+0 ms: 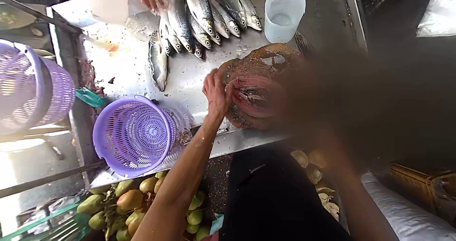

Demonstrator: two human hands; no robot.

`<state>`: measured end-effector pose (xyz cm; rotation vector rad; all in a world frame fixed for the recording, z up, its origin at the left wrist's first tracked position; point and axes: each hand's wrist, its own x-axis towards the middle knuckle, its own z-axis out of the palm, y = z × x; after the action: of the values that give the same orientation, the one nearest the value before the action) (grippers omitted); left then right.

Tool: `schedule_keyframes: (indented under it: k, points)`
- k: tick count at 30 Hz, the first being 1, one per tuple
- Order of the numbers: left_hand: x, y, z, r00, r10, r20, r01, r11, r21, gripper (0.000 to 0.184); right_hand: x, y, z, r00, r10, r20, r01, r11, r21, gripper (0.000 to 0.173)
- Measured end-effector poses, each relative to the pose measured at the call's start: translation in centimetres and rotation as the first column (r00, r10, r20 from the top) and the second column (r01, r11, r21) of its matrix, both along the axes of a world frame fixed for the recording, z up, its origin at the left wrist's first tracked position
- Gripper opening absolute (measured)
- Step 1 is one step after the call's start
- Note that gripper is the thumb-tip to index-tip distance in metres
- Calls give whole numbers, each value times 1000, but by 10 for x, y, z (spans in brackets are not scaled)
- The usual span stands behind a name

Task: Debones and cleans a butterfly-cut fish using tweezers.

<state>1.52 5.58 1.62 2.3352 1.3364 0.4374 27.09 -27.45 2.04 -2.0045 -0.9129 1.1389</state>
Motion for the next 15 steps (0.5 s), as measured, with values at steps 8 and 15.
schedule_keyframes:
  k: [8, 15]
  points:
    - [29, -166, -23, 973, -99, 208, 174, 907, -382, 32, 60, 52, -14, 995, -39, 90, 50, 990, -129, 54]
    - [106, -165, -10, 520, 846, 117, 90, 83, -993, 44, 7, 40, -9, 965, -98, -243, 114, 992, 50, 50]
